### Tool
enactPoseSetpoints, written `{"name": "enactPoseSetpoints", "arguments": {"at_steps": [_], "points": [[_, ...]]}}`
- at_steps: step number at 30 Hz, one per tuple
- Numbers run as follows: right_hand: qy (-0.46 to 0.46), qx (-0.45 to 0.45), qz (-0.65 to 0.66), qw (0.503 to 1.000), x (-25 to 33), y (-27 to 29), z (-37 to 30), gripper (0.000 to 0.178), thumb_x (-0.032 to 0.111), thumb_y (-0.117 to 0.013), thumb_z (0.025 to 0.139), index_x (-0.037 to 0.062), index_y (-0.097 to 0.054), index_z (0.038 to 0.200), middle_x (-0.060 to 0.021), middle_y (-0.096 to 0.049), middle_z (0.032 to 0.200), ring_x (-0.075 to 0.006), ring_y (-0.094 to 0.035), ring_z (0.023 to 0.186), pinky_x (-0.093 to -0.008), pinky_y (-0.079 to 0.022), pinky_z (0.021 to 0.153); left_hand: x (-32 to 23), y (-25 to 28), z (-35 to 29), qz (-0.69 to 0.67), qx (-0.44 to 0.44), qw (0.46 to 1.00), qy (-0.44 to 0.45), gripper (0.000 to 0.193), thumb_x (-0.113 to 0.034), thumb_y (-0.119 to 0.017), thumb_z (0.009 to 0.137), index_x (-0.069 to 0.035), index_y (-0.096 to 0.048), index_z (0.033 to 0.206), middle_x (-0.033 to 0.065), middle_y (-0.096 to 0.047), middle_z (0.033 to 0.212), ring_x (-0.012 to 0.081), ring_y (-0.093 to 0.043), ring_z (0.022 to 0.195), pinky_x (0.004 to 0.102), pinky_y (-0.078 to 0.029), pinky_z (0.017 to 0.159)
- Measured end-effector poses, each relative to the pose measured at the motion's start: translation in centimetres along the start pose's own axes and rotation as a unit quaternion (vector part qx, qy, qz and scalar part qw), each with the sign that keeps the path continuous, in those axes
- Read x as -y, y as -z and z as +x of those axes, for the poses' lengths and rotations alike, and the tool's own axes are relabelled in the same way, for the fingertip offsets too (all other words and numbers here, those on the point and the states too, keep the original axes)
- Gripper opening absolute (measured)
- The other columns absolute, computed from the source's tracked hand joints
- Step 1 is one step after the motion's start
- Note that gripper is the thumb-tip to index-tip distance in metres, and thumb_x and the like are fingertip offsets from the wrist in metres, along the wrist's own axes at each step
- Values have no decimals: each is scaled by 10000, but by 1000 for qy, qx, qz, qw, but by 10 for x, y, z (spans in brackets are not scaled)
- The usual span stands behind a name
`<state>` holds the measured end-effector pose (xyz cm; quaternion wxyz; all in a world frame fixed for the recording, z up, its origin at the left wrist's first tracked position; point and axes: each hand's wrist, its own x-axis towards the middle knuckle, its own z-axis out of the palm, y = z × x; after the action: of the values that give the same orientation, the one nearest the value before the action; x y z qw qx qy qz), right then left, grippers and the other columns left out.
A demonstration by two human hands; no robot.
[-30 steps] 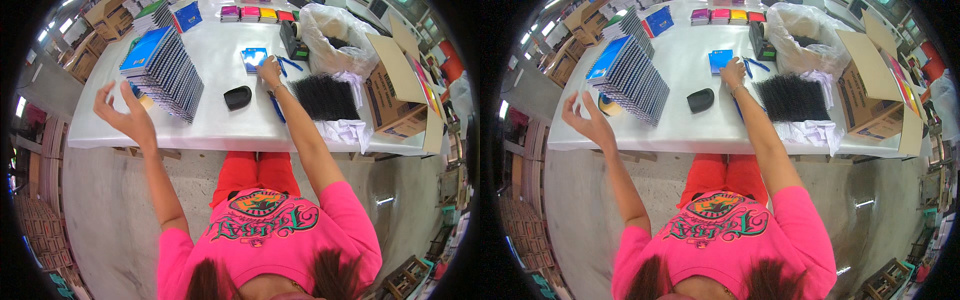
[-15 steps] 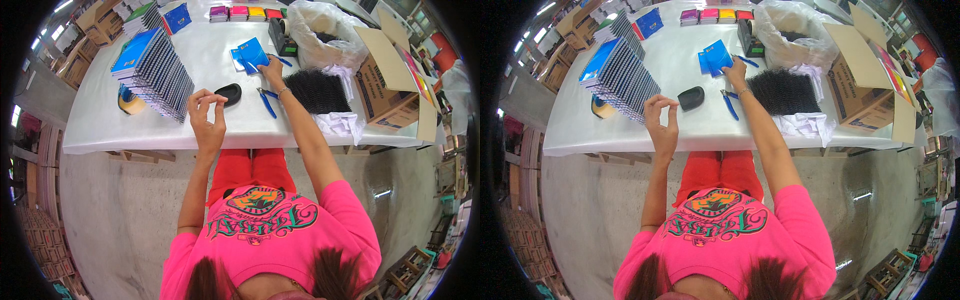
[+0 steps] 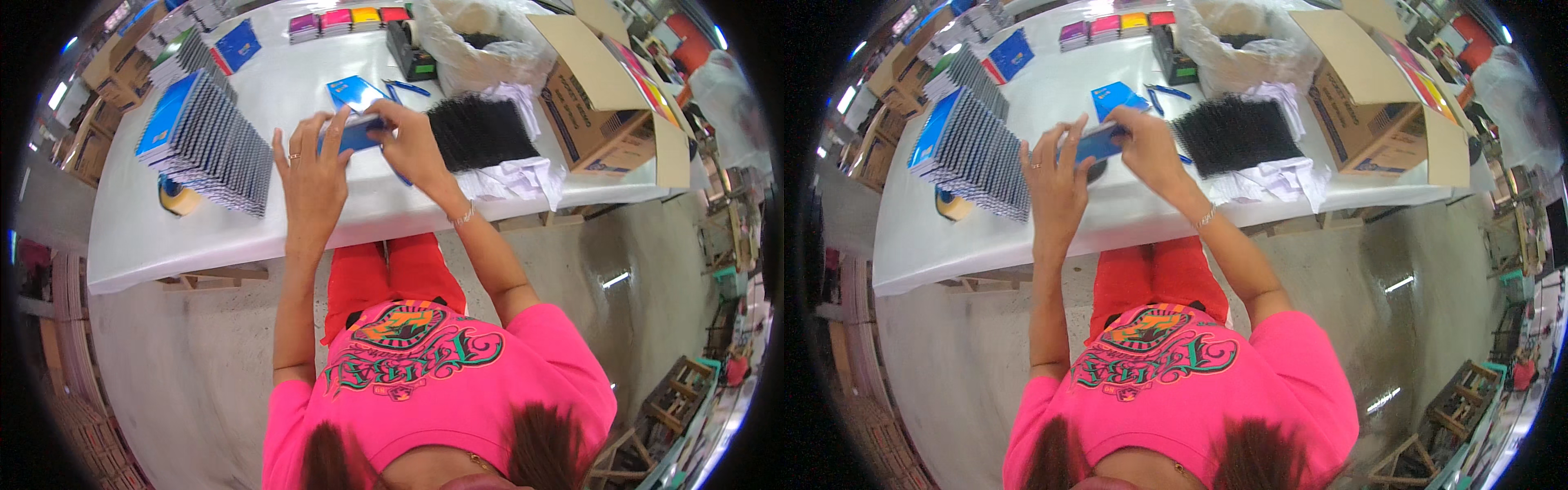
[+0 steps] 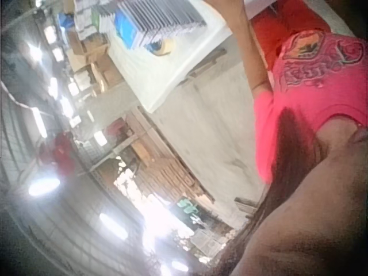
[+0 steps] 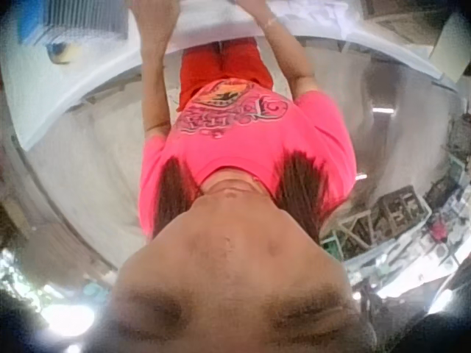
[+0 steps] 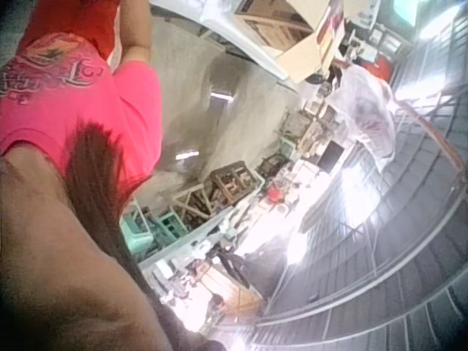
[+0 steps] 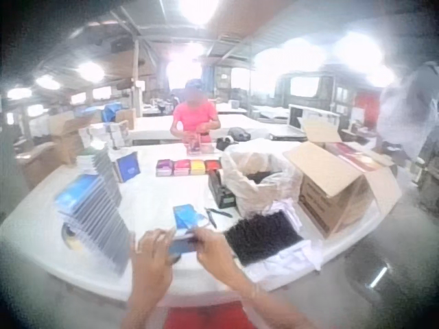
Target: The person repeatedly picks up a blue notebook and a black spiral binding, inserts the spiral into the notebook, and uses pliers to secure it. The finished notebooks are stacked on the table. The person handles notebooks, spirals, and pliers throughout the clip.
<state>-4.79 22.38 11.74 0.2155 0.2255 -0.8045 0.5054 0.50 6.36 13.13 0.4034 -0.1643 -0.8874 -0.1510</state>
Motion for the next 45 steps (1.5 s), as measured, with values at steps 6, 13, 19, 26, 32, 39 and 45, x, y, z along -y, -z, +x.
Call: {"name": "enactPoseSetpoints", "arguments": {"at_steps": [6,13,19,26,32,39,45], "points": [[-18,36,40,998,-6,53,-41,321,63,-765,776,32,-681,1085,-121,-681,1012,-273,-652,952,-352,-505,859,-4,5,-17,-53,129,990,1,223,-120,-594,920,-152,-652,1133,10,-654,1075,190,-605,1032,483,-299,1065],[-207,-101,-294,928,-100,113,-71,241,201,-754,822,19,-685,963,-222,-604,995,-400,-566,973,-475,-456,825,21,-16,-50,-14,209,977,31,188,-94,-582,915,-142,-628,1092,17,-614,1031,226,-590,1038,563,-256,1093],[-203,-114,-270,934,-115,94,-83,231,113,-762,793,-24,-661,950,-199,-620,879,-365,-604,850,-456,-476,775,14,-44,-75,0,197,979,45,198,-96,-577,896,-130,-580,1092,12,-548,1044,225,-538,1106,691,-106,1129],[-164,-135,-269,939,-119,93,-85,172,90,-692,843,-37,-673,957,-196,-636,844,-344,-616,809,-445,-482,755,10,-48,-83,19,191,978,75,329,-347,-636,899,-164,-587,1167,58,-477,1261,277,-382,1313,748,-24,1104],[-220,-147,-287,920,-119,100,-80,190,134,-682,849,-35,-692,936,-187,-648,857,-333,-629,821,-427,-490,779,-7,-55,-88,15,136,978,158,522,-550,-730,791,-166,-614,1126,82,-389,1396,341,-260,1399,790,-104,1058],[-184,-229,-258,920,-118,110,-76,195,151,-669,887,-17,-694,983,-138,-670,916,-232,-633,812,-350,-500,764,-10,-71,-88,-32,97,976,193,561,-564,-806,703,-115,-604,971,85,-416,1362,341,-308,1370,795,-162,1038],[-201,-272,70,938,-107,115,-77,245,175,-661,954,-7,-663,1119,-48,-703,950,-102,-615,835,-240,-495,778,-10,-76,-86,-16,80,977,198,528,-554,-812,705,-111,-612,912,100,-444,1282,344,-339,1335,772,-191,1035]]}}
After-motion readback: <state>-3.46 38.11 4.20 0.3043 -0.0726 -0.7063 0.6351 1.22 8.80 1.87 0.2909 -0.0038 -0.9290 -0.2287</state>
